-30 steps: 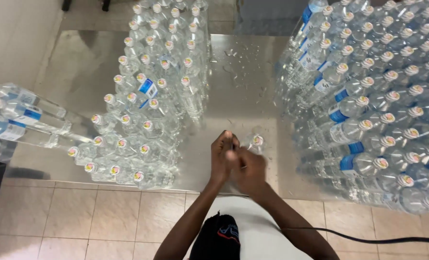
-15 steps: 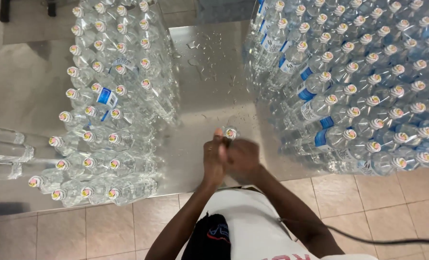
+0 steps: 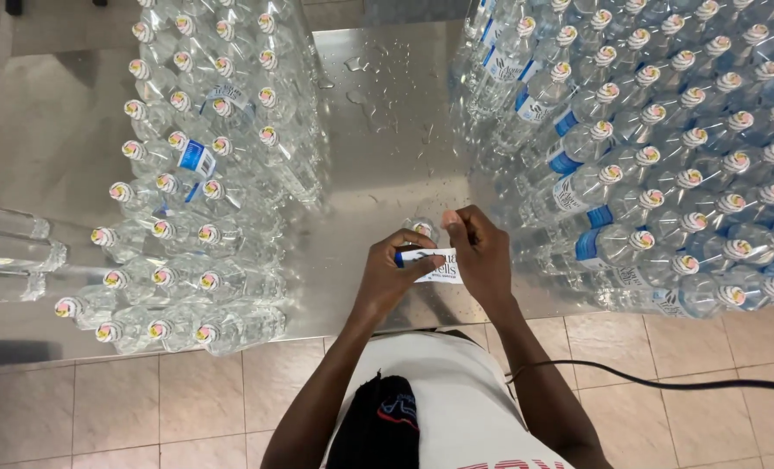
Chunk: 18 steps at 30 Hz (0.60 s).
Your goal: Manually applying adhesive labels to plastic water bottles on a production table
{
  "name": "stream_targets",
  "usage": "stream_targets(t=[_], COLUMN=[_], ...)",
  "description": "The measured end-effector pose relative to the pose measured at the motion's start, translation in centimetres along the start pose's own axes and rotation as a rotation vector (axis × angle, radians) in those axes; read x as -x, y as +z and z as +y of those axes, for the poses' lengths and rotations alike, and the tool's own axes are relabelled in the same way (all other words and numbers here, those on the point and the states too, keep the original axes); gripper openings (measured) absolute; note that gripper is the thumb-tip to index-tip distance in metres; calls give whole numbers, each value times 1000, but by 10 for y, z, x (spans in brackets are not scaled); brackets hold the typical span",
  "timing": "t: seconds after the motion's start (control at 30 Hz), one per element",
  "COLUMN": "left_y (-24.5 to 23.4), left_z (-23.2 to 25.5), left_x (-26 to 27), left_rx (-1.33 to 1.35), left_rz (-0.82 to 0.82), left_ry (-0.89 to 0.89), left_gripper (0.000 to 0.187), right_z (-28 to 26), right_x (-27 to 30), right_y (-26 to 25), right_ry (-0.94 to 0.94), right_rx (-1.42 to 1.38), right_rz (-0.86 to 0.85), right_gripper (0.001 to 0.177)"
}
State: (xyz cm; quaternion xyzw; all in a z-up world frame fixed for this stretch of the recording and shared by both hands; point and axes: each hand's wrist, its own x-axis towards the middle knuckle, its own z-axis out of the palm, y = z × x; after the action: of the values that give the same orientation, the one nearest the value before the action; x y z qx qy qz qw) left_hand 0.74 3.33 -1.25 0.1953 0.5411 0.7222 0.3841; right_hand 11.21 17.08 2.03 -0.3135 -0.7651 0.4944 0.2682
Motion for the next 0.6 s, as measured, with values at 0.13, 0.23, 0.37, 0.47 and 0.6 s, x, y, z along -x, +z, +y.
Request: stream_targets(t=[0.13, 0.23, 0.37, 0.47, 0.6], left_y=[2, 5, 5, 4, 8], left_z=[-1, 1, -9, -15, 4], left_x=[0, 3, 1, -1, -1], left_rx=[-18, 43, 66, 70, 81], left_rz=[49, 75, 115, 109, 78], left_ry=[4, -35, -33, -3, 31], left_gripper=[33, 34, 38, 41, 47], right_z=[-5, 2, 2, -8, 12], right_x=[0, 1, 7, 4, 2], right_y=[-3, -5, -7, -13, -27], right_ry=[7, -13, -14, -117, -180], right_rx=[-24, -7, -28, -124, -254], right_rz=[-26, -63, -77, -155, -385], right_gripper=[27, 31, 34, 29, 28])
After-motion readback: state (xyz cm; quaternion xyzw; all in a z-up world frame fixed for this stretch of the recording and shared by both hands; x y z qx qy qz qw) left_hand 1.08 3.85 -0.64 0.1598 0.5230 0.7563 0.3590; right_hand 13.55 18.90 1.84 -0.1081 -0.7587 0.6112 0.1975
